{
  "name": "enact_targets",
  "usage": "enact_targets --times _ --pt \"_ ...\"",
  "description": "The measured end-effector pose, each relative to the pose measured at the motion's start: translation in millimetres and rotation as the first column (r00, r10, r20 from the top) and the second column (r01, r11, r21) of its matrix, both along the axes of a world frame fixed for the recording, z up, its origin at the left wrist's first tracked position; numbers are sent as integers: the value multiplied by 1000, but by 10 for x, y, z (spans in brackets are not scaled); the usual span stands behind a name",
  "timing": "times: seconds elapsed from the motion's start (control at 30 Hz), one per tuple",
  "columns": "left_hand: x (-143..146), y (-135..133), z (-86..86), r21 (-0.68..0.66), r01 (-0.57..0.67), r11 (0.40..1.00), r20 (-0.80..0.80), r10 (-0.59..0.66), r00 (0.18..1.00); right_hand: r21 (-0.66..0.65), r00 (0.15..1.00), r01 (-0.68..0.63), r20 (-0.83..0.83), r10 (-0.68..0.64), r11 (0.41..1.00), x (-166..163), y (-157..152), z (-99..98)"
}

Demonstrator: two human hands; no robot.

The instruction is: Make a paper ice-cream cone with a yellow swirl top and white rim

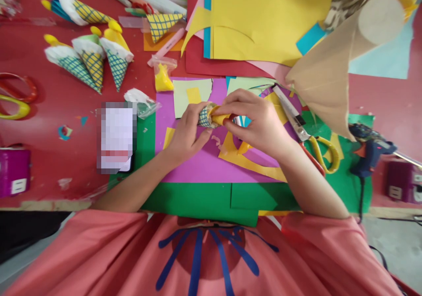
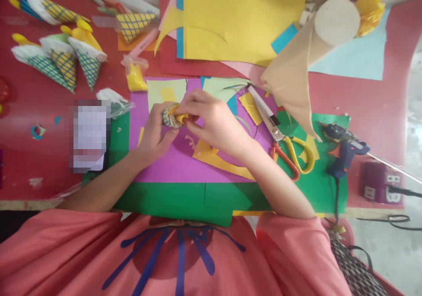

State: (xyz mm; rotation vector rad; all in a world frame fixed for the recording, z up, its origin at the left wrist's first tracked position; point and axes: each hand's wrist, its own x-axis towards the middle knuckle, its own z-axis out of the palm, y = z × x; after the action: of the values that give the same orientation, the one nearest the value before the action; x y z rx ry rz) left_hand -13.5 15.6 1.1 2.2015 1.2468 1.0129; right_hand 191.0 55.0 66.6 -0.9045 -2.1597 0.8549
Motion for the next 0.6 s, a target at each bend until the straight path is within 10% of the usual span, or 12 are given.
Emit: enact_targets --times 0.6 --pt "-6 11 -73 -43 -129 991 -121 123 985 -76 995 61 -78 -67 995 -41 11 -99"
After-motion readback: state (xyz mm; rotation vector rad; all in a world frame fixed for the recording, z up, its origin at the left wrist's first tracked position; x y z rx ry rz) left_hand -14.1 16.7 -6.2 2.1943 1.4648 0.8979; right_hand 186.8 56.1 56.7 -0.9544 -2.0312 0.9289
